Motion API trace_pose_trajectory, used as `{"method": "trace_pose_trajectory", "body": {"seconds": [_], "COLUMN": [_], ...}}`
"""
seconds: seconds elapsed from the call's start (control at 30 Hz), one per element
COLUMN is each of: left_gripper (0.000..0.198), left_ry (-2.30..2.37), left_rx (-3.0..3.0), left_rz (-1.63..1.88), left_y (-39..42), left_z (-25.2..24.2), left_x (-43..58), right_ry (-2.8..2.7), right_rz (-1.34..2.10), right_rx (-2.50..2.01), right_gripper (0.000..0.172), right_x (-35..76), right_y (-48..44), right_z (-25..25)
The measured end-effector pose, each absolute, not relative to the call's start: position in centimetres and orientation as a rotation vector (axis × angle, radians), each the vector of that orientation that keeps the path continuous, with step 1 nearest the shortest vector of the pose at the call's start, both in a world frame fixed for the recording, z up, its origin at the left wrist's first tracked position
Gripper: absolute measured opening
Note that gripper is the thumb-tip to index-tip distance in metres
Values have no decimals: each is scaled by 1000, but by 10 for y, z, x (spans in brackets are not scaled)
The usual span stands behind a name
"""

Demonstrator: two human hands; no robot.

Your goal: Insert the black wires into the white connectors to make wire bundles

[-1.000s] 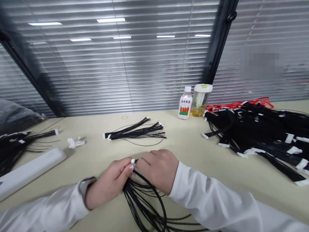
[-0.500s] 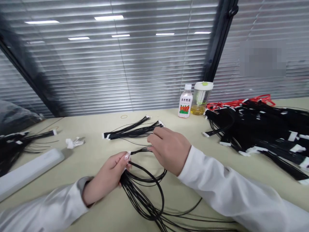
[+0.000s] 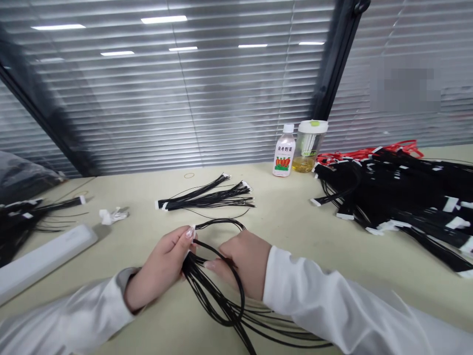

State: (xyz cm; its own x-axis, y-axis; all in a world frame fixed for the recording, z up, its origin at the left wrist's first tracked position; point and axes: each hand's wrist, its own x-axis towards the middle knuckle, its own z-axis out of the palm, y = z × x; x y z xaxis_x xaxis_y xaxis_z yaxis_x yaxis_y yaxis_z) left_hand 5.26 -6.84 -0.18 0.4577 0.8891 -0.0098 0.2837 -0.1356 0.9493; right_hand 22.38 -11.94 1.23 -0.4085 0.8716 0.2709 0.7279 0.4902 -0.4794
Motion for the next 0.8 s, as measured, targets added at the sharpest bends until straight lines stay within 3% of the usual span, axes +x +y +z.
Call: {"method": "trace_pose_trajectory", "body": {"seconds": [0.33,0.8], "left_gripper": [35,33], "left_ry": [992,990], "left_rx": [1900,2050], "left_rz": [825,827], "left_y": [-68,-72], "left_z": [-7,-4], "left_x": [50,49], "right_ry": [-2021,-1958], "right_rz": [665,834], "right_rx": [-1329,-1243], "right_gripper": [20,26], "right_x": [206,203], "right_y": [-127,-126], "right_z": [1,-1]}}
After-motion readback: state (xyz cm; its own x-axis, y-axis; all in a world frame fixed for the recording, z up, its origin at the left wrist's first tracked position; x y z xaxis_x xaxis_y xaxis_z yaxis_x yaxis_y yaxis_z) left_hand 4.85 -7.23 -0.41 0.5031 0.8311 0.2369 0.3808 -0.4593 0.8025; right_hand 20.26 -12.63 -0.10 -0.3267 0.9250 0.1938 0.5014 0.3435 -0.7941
